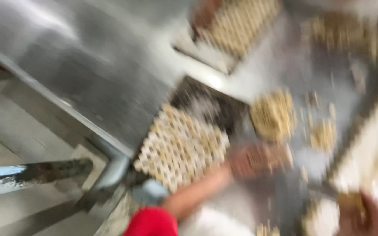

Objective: The person uses a cylindrical metal cutter to press out round pieces of dough from a long strip on a metal table and transfers the pieces onto a dark tray.

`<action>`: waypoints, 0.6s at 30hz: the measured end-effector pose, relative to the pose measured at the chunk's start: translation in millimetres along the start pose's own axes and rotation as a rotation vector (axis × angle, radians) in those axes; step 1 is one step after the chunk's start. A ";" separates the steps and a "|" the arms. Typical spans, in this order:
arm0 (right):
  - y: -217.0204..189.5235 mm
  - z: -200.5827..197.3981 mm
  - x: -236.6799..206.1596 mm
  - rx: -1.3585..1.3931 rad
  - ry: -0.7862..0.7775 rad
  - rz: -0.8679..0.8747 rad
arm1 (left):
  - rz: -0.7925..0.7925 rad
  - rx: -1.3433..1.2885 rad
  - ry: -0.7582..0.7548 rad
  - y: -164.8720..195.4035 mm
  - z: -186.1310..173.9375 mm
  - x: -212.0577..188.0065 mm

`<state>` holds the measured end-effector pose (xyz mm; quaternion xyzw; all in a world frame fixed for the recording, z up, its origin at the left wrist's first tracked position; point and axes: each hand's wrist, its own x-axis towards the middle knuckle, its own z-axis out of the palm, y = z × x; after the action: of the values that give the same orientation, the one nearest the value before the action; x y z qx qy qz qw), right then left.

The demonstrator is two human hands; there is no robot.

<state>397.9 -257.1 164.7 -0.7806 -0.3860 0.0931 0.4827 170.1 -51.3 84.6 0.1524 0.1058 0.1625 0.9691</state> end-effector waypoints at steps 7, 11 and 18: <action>13.1 -29.6 -61.4 -0.003 0.068 0.163 | -0.051 1.128 0.390 181.2 -65.7 44.1; 4.5 -27.9 -77.6 0.024 0.070 0.253 | -0.486 1.733 0.479 148.5 -101.2 49.1; 62.7 -28.5 -126.2 -0.100 0.098 0.128 | -0.413 1.957 0.502 130.4 -112.9 33.9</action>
<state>358.4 -378.7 99.0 -0.8304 -0.3151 0.0661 0.4547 135.8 107.4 17.2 0.8152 0.4151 -0.1372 0.3799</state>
